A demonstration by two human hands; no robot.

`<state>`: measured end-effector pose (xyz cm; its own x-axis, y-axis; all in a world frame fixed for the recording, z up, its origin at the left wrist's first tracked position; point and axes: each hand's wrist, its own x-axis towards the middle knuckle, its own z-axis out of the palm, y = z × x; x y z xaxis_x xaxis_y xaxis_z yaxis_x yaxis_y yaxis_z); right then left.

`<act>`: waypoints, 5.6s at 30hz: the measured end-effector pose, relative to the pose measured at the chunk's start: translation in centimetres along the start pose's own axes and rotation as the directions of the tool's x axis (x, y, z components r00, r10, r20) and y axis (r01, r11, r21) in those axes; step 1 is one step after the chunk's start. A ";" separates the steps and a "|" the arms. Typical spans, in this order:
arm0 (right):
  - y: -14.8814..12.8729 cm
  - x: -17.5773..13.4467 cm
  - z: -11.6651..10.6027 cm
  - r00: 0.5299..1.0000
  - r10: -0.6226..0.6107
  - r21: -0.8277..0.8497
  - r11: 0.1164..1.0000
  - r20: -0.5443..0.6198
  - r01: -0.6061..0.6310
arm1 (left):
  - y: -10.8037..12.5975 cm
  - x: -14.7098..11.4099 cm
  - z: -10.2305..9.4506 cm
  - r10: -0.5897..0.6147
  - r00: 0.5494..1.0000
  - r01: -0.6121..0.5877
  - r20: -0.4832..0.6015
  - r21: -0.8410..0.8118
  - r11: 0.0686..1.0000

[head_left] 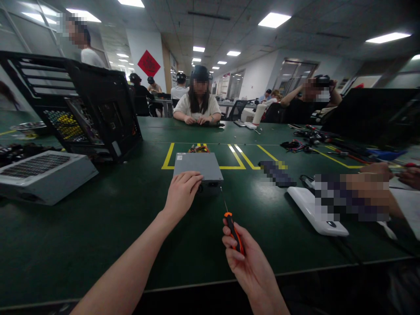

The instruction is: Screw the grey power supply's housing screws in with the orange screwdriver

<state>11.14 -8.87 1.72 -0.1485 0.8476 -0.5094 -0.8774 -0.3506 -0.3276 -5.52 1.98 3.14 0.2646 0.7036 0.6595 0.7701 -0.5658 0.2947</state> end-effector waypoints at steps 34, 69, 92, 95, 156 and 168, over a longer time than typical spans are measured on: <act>-2.0 0.9 -2.1 0.489 -0.722 -0.830 -0.213 0.489 0.515 | -0.9 0.1 -0.4 0.077 0.991 -0.094 0.114 0.148 0.985; -1.3 1.8 0.2 0.213 -0.180 -0.278 -0.681 0.960 0.677 | -2.2 -0.8 -1.1 0.003 1.000 -0.008 0.026 0.177 0.984; -1.3 1.3 -0.7 0.117 -0.375 -0.347 -0.636 0.920 0.689 | -2.1 -0.7 -0.8 -0.008 1.000 0.006 0.011 0.148 0.989; -1.3 1.5 -0.6 0.073 -0.398 -0.337 -0.649 0.914 0.682 | -2.1 -0.8 -0.8 -0.014 1.000 0.013 0.008 0.147 0.989; -0.7 2.1 -0.2 -0.081 -0.232 -0.160 -0.846 0.969 0.508 | -1.5 -1.0 -0.5 -0.025 1.000 0.025 -0.005 0.172 0.985; -0.7 2.2 -0.1 -0.119 -0.174 -0.081 -0.830 0.977 0.552 | -1.6 -1.0 -0.5 -0.026 0.999 0.020 0.030 0.190 0.982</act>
<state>11.48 -6.84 0.72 -0.2753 0.3496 0.8956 0.6834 0.7264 -0.0735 -7.32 1.97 2.33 0.2617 0.7306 0.6307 0.8713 -0.4600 0.1712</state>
